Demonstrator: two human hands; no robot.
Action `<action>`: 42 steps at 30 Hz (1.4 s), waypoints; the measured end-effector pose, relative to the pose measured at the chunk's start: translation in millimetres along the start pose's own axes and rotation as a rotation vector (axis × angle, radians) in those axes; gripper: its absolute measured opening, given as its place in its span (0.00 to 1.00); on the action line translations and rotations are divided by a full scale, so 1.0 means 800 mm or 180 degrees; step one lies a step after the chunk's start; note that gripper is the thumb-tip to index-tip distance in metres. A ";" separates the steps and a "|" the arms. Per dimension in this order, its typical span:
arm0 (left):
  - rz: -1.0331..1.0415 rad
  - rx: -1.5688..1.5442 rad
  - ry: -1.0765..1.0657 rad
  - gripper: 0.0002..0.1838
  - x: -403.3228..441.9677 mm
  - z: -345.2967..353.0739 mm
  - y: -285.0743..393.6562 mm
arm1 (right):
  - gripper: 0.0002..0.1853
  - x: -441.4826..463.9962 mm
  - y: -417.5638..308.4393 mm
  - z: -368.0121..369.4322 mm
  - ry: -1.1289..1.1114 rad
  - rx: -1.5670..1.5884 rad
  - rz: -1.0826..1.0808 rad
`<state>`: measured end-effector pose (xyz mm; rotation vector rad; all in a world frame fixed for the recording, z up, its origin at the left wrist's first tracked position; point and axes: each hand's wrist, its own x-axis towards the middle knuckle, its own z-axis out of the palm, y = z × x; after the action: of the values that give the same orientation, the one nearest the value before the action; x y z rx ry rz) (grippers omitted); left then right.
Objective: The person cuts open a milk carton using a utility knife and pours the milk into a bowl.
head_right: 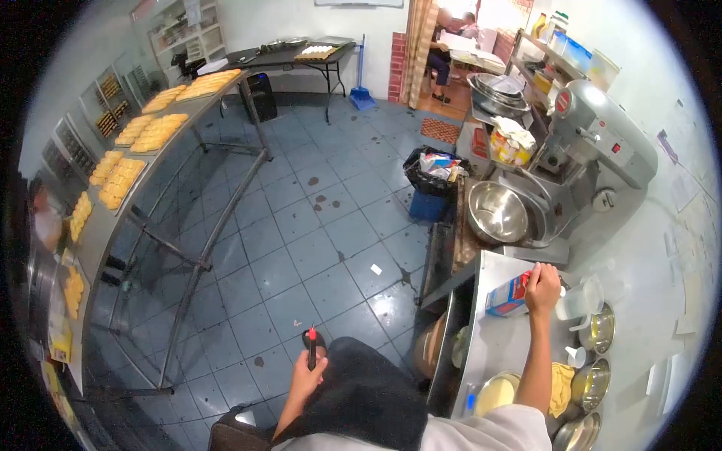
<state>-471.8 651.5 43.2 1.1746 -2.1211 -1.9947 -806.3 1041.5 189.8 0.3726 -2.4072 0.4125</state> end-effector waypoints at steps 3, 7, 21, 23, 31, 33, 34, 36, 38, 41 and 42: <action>0.0135 -0.0236 0.0096 0.18 -0.004 -0.002 0.000 | 0.14 0.004 -0.007 -0.003 -0.0111 -0.0123 0.0004; 0.0110 -0.0031 0.0084 0.18 -0.006 -0.004 0.016 | 0.13 0.003 -0.015 -0.011 0.0193 -0.0582 -0.0434; 0.0255 0.0038 -0.0018 0.17 -0.004 -0.019 0.026 | 0.17 -0.002 -0.001 0.004 0.0232 -0.0148 -0.0033; 0.0202 0.0131 -0.0015 0.17 -0.006 -0.025 0.031 | 0.17 0.000 -0.002 0.005 0.0234 -0.0077 -0.0004; 0.0258 -0.0108 0.0140 0.18 -0.003 -0.039 0.035 | 0.17 -0.002 0.000 0.004 0.0300 0.0002 0.0060; 0.0293 -0.0092 0.0106 0.18 0.004 -0.043 0.042 | 0.17 -0.001 -0.001 0.005 0.0333 0.0042 0.0065; 0.0274 -0.0106 0.0059 0.18 0.005 -0.044 0.042 | 0.17 -0.002 0.001 0.004 0.0173 -0.0008 0.0074; 0.0302 -0.0405 -0.0036 0.17 0.010 -0.041 0.044 | 0.16 0.003 -0.002 0.003 0.0167 -0.0049 0.0117; 0.0180 -0.0481 -0.0219 0.15 0.025 -0.032 0.027 | 0.15 0.002 -0.013 -0.003 -0.0005 0.0065 -0.0124; -0.0137 -0.0395 -0.0189 0.15 0.025 -0.011 0.027 | 0.14 0.010 -0.031 -0.018 -0.0402 -0.0053 -0.0327; -0.0077 -0.0352 -0.0257 0.16 0.030 -0.003 0.026 | 0.13 0.009 -0.035 -0.028 -0.0739 -0.0145 -0.0126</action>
<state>-498.6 635.4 49.7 1.1270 -2.0098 -2.1744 -789.0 1023.9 216.8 0.4695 -2.6246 0.3102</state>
